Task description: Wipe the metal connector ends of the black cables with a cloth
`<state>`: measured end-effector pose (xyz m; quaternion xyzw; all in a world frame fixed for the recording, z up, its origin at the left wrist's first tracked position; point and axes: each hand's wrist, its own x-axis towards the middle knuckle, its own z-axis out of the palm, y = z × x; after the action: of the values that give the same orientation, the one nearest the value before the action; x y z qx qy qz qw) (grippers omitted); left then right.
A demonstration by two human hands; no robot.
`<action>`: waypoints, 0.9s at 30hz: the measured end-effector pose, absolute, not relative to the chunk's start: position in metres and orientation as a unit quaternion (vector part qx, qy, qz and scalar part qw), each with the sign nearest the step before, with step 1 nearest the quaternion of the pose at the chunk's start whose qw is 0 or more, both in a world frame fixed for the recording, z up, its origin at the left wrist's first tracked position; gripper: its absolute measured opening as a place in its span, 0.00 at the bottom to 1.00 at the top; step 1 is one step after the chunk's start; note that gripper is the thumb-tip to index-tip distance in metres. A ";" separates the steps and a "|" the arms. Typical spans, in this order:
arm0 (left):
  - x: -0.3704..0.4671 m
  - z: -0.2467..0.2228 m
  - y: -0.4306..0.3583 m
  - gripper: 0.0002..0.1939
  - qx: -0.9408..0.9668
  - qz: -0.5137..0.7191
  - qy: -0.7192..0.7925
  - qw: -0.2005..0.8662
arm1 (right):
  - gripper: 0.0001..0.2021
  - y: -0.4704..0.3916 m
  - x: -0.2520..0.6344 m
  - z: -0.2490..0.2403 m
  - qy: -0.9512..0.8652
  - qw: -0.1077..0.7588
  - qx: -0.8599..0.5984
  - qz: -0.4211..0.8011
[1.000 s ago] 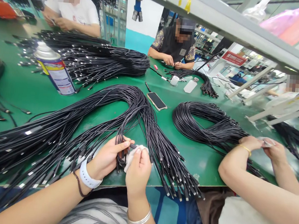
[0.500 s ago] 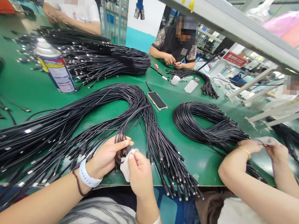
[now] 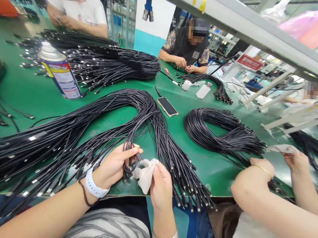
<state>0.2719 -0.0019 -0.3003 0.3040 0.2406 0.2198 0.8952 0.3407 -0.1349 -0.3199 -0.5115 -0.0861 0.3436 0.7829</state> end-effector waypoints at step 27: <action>0.263 -0.290 -0.005 0.14 0.304 0.141 0.163 0.928 | 0.19 -0.153 0.348 -0.309 -0.260 0.509 -0.818 0.065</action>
<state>0.2635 -0.0046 -0.2901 0.3038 0.1629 0.1407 0.9281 0.3481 -0.1532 -0.3093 -0.8182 -0.2599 0.0654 0.5087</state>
